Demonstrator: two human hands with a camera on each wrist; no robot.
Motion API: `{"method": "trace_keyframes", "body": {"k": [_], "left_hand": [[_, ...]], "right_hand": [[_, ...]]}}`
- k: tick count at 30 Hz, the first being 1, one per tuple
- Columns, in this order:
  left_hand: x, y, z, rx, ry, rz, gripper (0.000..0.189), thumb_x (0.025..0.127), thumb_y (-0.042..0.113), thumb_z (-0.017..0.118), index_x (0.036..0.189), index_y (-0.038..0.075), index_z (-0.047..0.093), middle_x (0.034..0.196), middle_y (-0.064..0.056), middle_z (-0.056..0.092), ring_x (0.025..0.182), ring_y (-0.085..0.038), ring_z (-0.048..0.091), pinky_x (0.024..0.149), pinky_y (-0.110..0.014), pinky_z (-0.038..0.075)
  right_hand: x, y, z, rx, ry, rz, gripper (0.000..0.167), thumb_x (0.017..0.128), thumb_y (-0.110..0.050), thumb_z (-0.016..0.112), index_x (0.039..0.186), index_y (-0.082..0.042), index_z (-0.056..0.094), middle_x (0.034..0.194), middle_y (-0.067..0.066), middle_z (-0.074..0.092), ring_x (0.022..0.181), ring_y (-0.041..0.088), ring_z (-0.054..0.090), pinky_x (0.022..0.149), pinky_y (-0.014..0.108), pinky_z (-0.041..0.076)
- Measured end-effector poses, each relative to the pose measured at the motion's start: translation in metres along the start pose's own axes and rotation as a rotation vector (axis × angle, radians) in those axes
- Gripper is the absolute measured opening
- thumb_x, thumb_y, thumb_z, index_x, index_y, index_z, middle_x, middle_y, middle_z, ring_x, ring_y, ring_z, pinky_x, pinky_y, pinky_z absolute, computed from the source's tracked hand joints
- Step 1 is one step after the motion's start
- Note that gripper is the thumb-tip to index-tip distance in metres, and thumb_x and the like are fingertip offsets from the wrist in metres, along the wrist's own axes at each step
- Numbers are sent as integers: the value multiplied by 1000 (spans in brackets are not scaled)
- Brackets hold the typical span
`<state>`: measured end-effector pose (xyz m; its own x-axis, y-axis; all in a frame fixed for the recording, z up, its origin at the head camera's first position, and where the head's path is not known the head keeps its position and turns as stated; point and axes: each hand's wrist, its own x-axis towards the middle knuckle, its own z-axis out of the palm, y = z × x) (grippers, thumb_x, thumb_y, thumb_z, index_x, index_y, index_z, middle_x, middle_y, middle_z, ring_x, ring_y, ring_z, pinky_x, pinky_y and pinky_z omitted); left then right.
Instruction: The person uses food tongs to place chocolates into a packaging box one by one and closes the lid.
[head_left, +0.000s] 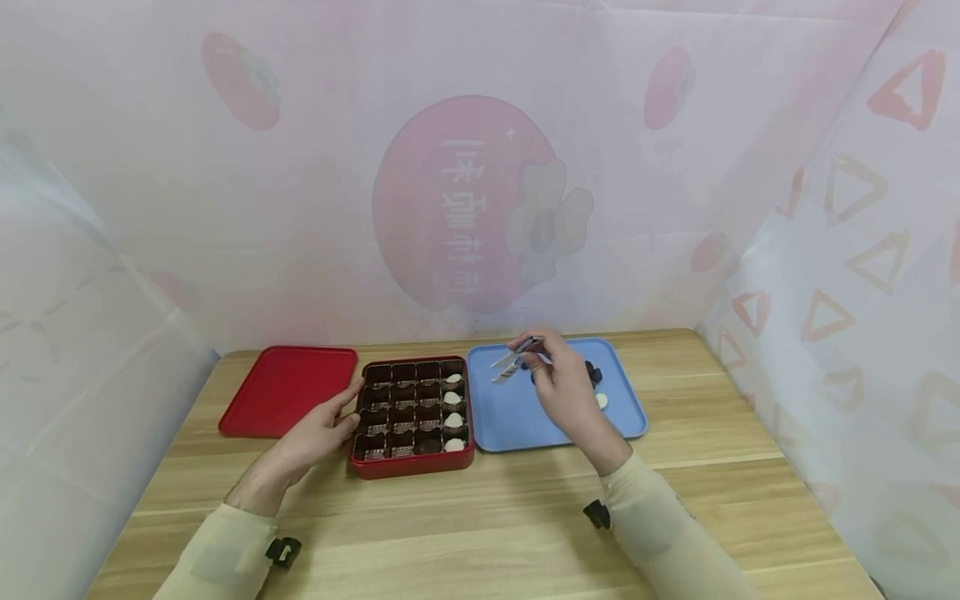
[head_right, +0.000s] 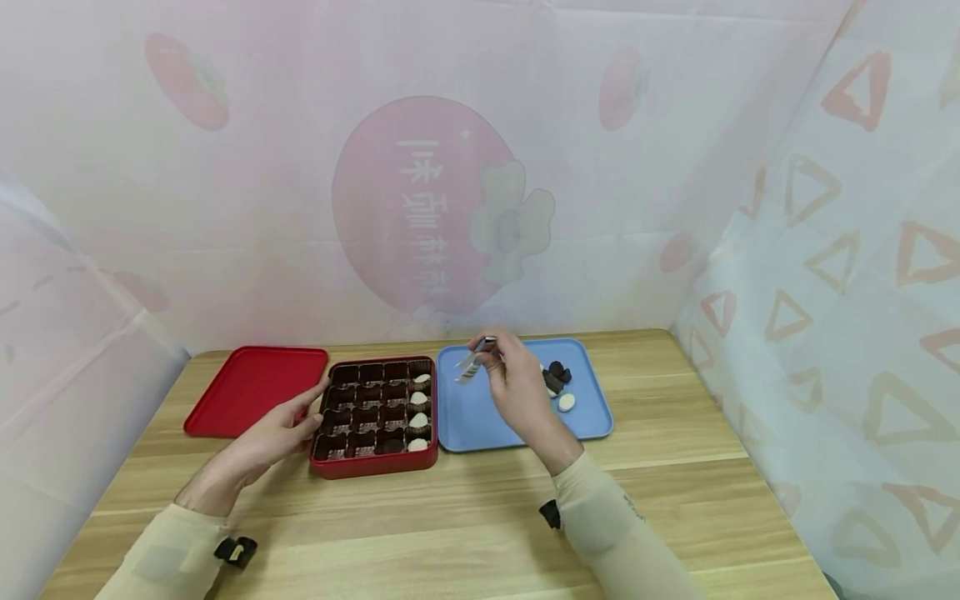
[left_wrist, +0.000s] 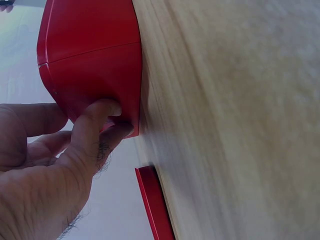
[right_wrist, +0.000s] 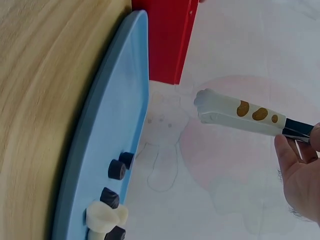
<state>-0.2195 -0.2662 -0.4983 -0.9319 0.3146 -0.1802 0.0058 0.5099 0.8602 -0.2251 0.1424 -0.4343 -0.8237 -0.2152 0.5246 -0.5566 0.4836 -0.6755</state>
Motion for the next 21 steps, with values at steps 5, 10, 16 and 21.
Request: {"method": "trace_keyframes", "body": {"k": [5, 10, 16, 21], "left_hand": [[0, 0, 0, -1, -1, 0, 74, 122, 3, 49, 187, -1, 14, 196, -31, 5, 179, -61, 12, 141, -70, 29], [0, 1, 0, 8, 0, -6, 74, 122, 4, 49, 187, -1, 15, 196, -31, 6, 179, -59, 15, 141, -67, 32], [0, 2, 0, 16, 2, -10, 74, 122, 5, 50, 187, 0, 15, 196, -31, 8, 179, -57, 16, 140, -66, 34], [-1, 3, 0, 14, 3, -16, 74, 122, 5, 50, 187, 1, 16, 195, -32, 8, 175, -51, 28, 130, -41, 50]], "right_hand": [[3, 10, -6, -1, 34, 62, 18, 119, -6, 62, 136, -2, 69, 136, 19, 80, 139, 43, 79, 108, 57, 70], [7, 23, -9, 34, 76, 154, 17, 119, -8, 63, 135, -2, 68, 137, 21, 78, 143, 46, 76, 115, 61, 67], [9, 37, -10, 22, 105, 240, 19, 120, -14, 64, 135, -3, 67, 139, 20, 76, 144, 46, 75, 115, 61, 67], [10, 44, -9, -3, 138, 290, 23, 119, -20, 67, 134, -2, 69, 138, 21, 75, 141, 47, 75, 113, 61, 68]]}}
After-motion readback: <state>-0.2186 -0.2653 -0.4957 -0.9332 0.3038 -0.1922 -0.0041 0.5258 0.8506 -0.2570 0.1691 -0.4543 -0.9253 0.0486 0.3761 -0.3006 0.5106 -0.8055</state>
